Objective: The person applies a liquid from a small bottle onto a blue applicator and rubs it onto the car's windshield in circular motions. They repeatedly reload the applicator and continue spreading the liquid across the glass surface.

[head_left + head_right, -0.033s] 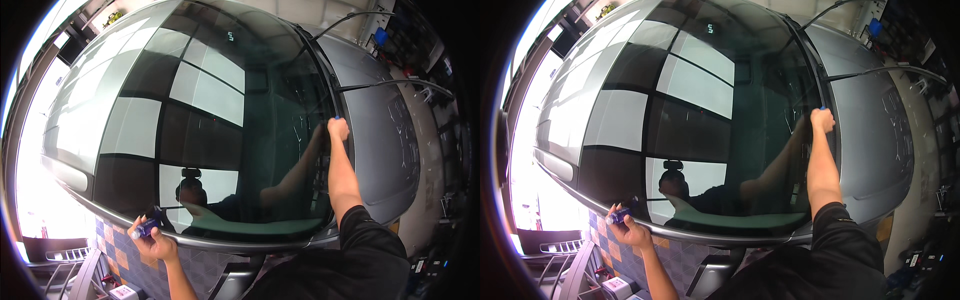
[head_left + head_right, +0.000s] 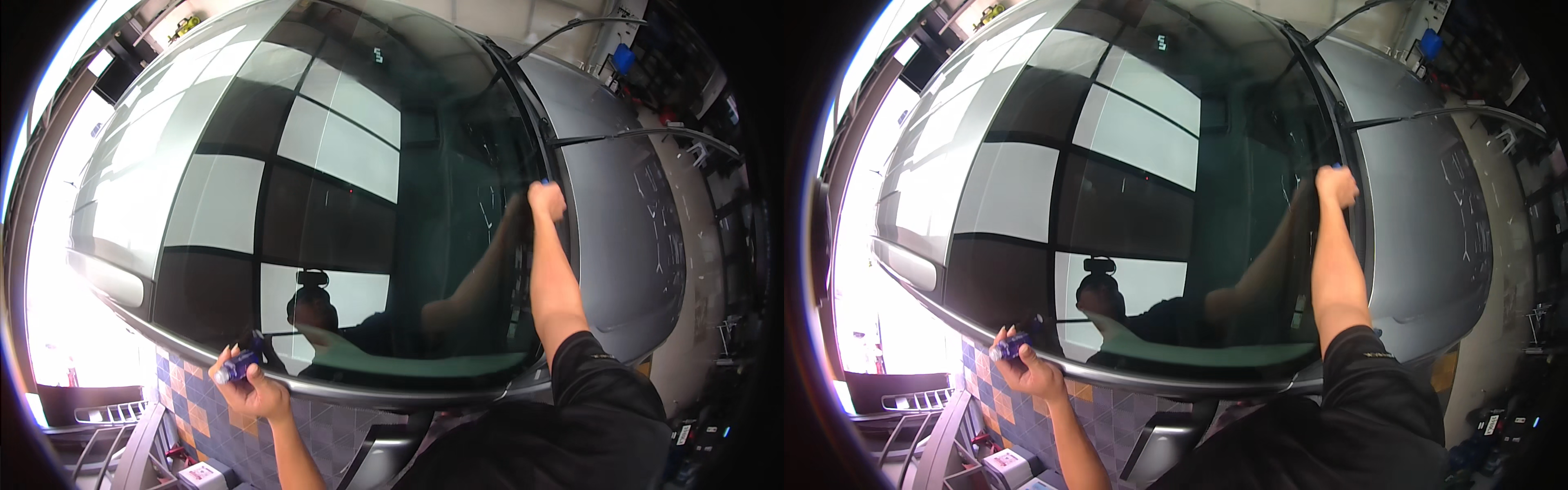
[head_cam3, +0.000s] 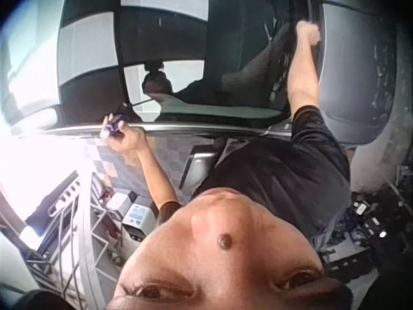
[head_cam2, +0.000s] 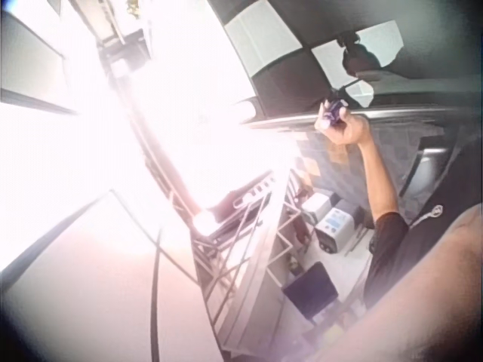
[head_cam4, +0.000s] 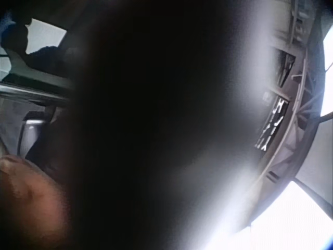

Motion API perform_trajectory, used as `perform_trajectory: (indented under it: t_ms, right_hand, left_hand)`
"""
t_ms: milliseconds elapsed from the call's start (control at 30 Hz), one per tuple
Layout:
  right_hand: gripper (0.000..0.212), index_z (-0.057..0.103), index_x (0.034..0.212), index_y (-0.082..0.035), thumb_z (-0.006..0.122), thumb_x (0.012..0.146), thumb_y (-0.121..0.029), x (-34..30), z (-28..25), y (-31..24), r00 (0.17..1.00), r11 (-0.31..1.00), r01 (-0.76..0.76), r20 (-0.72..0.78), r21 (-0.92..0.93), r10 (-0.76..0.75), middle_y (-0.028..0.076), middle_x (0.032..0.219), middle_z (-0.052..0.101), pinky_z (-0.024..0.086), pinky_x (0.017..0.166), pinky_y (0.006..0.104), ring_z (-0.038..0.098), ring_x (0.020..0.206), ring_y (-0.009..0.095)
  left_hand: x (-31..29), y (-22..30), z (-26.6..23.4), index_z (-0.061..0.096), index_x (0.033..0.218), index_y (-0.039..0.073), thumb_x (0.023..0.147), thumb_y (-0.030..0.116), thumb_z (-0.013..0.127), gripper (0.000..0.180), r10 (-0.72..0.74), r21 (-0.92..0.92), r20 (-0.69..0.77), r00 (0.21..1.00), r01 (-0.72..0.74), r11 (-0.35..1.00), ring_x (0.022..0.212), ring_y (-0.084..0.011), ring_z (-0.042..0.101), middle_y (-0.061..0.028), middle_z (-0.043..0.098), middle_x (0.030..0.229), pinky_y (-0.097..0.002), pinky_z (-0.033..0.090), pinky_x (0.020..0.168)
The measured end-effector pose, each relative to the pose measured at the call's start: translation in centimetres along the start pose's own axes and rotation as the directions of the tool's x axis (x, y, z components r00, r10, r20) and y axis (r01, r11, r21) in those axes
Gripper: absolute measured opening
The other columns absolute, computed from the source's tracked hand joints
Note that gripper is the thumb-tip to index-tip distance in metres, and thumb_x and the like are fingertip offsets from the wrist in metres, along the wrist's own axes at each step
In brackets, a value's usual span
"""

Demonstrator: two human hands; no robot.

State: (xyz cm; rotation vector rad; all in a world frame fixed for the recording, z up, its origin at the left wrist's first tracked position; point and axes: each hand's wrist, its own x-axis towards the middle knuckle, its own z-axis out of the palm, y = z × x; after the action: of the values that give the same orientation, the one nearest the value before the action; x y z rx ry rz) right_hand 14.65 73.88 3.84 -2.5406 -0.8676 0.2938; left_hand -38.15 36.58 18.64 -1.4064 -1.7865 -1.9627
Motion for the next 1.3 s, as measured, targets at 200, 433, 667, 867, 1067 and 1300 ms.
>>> perform_trajectory:
  t_ms: [200,433,667,867,1067,1300]
  right_hand:
    - [0.037,0.079,0.112,-0.009,0.065,0.087,-0.033,-16.3,-3.8,-25.9,0.81,0.797,0.584,-0.039,0.156,-0.586,0.02,0.118,0.074,0.051,0.092,0.0527,0.067,0.112,0.041]
    - [0.037,0.076,0.121,-0.005,0.064,0.093,-0.026,-41.0,-7.5,-40.6,0.27,0.247,0.961,-0.226,0.127,-0.936,0.015,0.12,0.073,0.045,0.098,0.0532,0.063,0.113,0.032]
    - [0.025,0.078,0.097,-0.008,0.065,0.086,-0.026,-35.2,-6.3,-32.2,0.219,0.145,0.951,-0.258,0.274,-0.941,0.016,0.108,0.072,0.048,0.09,0.0551,0.065,0.109,0.035]
    - [0.043,0.076,0.119,-0.005,0.062,0.09,-0.034,-7.7,-3.5,-14.6,0.866,0.846,0.48,0.025,0.232,-0.499,0.021,0.123,0.074,0.053,0.098,0.0585,0.069,0.12,0.043]
    - [0.043,0.076,0.126,-0.015,0.065,0.094,-0.04,0.1,-0.6,2.7,0.985,0.982,0.173,-0.019,0.076,-0.172,0.018,0.129,0.075,0.054,0.103,0.0569,0.069,0.124,0.04]
    - [0.042,0.075,0.123,-0.007,0.065,0.092,-0.035,-4.3,-2.4,-0.7,0.987,0.987,0.158,0.021,0.008,-0.158,0.021,0.128,0.075,0.056,0.101,0.0572,0.07,0.122,0.042]
  left_hand:
    - [1.0,1.5,1.3,0.061,0.129,-0.008,0.103,0.035,0.076,0.052,0.041,0.054,0.028,0.999,-0.043,0.998,0.112,-0.0212,0.064,-0.0114,0.061,0.12,-0.0347,0.051,0.101]
    - [2.3,1.6,3.3,0.063,0.131,-0.005,0.106,0.03,0.072,0.043,0.096,0.123,0.082,0.992,-0.105,0.987,0.109,-0.0202,0.064,-0.0116,0.066,0.119,-0.0331,0.052,0.098]
    - [1.9,1.5,1.6,0.062,0.131,-0.005,0.108,0.029,0.07,0.041,0.137,0.175,0.053,0.989,-0.144,0.974,0.109,-0.0195,0.065,-0.0119,0.068,0.124,-0.0321,0.053,0.099]
    - [1.8,0.7,1.4,0.063,0.133,-0.004,0.108,0.027,0.07,0.041,0.089,0.165,0.069,0.994,-0.1,0.981,0.108,-0.0184,0.065,-0.011,0.068,0.123,-0.032,0.052,0.099]
    - [1.8,0.9,1.6,0.063,0.133,-0.004,0.108,0.023,0.069,0.038,0.081,0.112,0.054,0.995,-0.086,0.99,0.11,-0.0183,0.065,-0.0114,0.067,0.122,-0.032,0.051,0.1]
    - [2.1,1.7,1.6,0.066,0.127,-0.003,0.103,0.031,0.076,0.042,0.084,0.248,0.055,0.995,-0.095,0.964,0.103,-0.0183,0.069,-0.011,0.07,0.117,-0.0317,0.054,0.095]
